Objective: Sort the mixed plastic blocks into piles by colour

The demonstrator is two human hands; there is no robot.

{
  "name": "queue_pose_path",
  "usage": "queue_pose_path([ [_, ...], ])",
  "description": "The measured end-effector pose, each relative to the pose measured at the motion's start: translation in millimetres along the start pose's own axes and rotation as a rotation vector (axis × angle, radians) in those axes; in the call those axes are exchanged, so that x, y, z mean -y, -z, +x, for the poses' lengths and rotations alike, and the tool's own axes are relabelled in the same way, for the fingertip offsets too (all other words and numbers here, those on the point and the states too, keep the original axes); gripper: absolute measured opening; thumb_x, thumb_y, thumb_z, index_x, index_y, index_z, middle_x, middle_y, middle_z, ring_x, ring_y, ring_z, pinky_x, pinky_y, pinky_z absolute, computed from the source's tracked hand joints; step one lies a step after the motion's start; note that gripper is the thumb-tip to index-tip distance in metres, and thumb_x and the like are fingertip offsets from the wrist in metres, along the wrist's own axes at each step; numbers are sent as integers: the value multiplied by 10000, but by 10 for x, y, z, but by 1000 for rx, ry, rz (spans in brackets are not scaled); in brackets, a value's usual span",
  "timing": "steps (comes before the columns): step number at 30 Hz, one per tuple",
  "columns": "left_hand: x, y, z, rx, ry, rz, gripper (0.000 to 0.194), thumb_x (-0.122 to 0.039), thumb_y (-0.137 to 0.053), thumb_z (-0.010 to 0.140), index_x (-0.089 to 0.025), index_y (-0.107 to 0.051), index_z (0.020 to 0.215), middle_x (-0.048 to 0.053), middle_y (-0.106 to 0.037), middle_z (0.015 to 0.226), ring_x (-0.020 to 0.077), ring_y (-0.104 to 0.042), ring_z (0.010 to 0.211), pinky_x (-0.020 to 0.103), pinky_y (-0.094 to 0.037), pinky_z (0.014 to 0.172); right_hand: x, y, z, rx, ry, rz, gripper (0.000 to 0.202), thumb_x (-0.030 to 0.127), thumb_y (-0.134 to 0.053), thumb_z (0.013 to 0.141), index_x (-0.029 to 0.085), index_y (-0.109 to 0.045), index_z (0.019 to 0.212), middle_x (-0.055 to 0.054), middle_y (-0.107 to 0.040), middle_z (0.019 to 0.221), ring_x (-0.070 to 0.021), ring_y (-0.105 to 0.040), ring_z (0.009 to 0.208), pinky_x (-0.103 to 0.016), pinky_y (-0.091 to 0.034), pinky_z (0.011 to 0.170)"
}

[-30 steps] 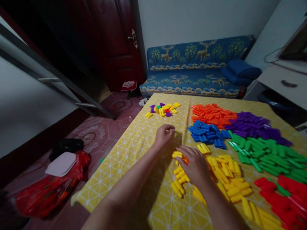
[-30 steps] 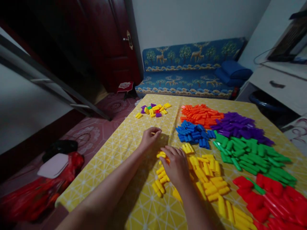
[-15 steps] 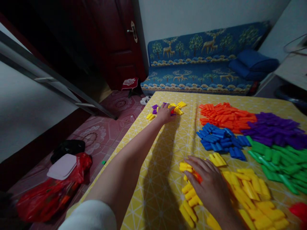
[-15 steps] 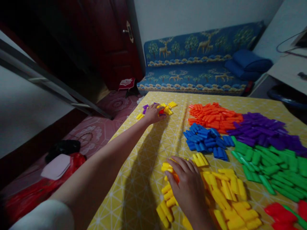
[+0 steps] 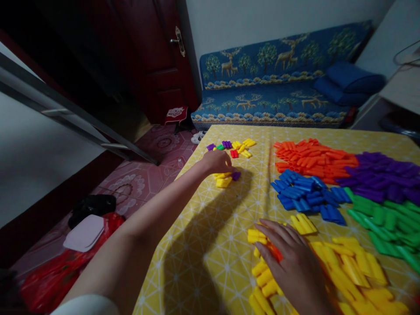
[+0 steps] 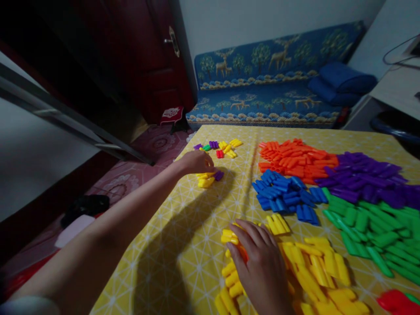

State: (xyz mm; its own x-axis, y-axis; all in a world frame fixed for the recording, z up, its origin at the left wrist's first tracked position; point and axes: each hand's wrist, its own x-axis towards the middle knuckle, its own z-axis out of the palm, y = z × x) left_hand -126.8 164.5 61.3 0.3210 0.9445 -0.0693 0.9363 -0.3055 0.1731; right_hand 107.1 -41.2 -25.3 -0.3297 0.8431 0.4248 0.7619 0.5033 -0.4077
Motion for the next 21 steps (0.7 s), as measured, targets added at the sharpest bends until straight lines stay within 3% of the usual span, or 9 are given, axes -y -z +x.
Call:
queue_pose_path([
  [2,57,43,139,-73,14,19,368,-554,-641,759,-249,-767,919,75,-712,888,250,-646,871,318,-478,768,-6,-11,-4,-3,-2,-6,259,352,-545,894,286,-640,1125,-39,-671,1183,-257,-610,1071,-459,-430,953],
  [5,133,-52,448,-180,-35,55,506,-507,-661,769,-238,-661,1198,116,-656,1159,277,-605,1059,351,-465,899,-15,-26,-17,-13,2,-6,261,354,-544,891,296,-637,1129,-33,-671,1186,-258,-613,1075,-463,-431,952],
  [8,160,-244,765,-189,-52,56,713,-548,-664,762,-278,-479,1395,145,-420,1468,342,-465,1271,449,-400,1014,-25,-33,-30,-14,11,-11,265,356,-543,891,301,-631,1135,-31,-672,1183,-257,-617,1074,-463,-435,949],
  [11,137,-407,1005,-121,-65,53,733,-635,-586,783,-330,-418,1428,124,-301,1546,386,-349,1358,544,-331,1055,-32,-30,-36,-14,29,-35,296,355,-553,879,299,-620,1163,-32,-669,1193,-257,-622,1069,-458,-444,940],
  [16,77,-510,1131,-122,-65,35,589,-628,-539,813,-322,-550,1316,88,-502,1385,341,-474,1238,480,-396,1012,-32,-14,-39,-33,49,-50,305,350,-552,873,294,-622,1164,-29,-673,1187,-257,-637,1051,-456,-466,921],
  [21,64,-490,847,-138,-162,-34,438,-529,-623,792,-316,-653,1174,57,-608,1241,272,-551,1134,377,-443,965,-39,-34,-38,-21,19,-28,286,345,-553,878,294,-625,1150,-34,-671,1184,-259,-619,1079,-450,-471,924],
])
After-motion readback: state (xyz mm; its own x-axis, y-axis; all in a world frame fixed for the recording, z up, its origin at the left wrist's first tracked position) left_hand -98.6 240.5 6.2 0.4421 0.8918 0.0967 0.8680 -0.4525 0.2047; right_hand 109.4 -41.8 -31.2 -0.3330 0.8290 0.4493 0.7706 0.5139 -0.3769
